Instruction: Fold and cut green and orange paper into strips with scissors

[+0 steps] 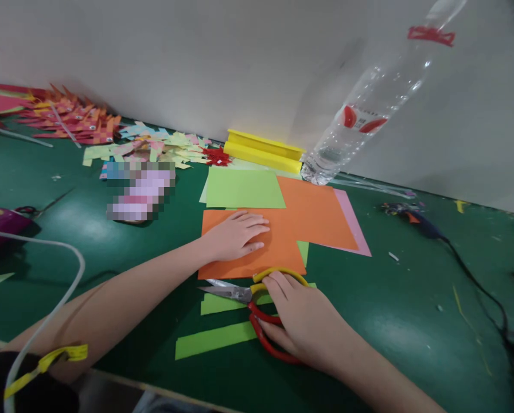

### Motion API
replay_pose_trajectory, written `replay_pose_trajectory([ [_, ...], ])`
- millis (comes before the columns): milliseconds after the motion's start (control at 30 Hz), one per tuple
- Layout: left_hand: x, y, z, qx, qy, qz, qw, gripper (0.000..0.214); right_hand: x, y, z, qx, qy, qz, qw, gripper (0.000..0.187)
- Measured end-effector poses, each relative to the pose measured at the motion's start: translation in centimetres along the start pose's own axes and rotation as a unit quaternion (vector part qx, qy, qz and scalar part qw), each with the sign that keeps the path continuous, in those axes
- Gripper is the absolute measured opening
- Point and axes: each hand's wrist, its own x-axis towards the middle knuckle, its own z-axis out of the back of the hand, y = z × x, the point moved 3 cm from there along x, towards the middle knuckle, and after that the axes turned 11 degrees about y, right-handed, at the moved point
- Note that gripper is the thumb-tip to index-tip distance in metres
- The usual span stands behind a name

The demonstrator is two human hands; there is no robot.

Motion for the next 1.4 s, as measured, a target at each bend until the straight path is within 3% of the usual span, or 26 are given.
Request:
replay_pose_trajectory([
  [500,0.1,0.0,0.0,-0.021,0.004,-0.001,1.000,0.042,0.0,0.1,0.3,0.003,0.039,0.021,0.999,0.043],
  [667,-0.1,0.3,0.7,-0.106,-0.024,0.002,0.994,0.038,-0.5,-0.2,0.4,0.039,0.025,0.006,0.999,0.042],
  [833,-0.6,1.9,1.3,-0.286,-0.094,0.038,0.953,0.037,-1.2,-1.0,0.5,0.057,0.023,-0.022,0.998,0.040],
  [1033,-0.9,3.2,0.9,-0.468,-0.151,0.057,0.869,0.035,-1.9,-2.2,0.5,0.062,0.022,-0.016,0.998,0.042],
  [1233,-0.7,2.8,1.1,-0.537,-0.174,0.049,0.824,0.032,-2.8,-4.6,2.2,0.119,-0.060,0.047,0.990,0.039],
  [1333,-0.6,2.8,1.2,-0.524,-0.166,0.062,0.833,0.029,-3.3,-6.8,2.9,0.106,-0.141,0.017,0.984,0.039],
  [1400,-0.6,2.9,1.1,-0.493,-0.148,0.071,0.854,0.029,-3.6,-8.6,2.9,0.077,-0.201,-0.057,0.975,0.037],
])
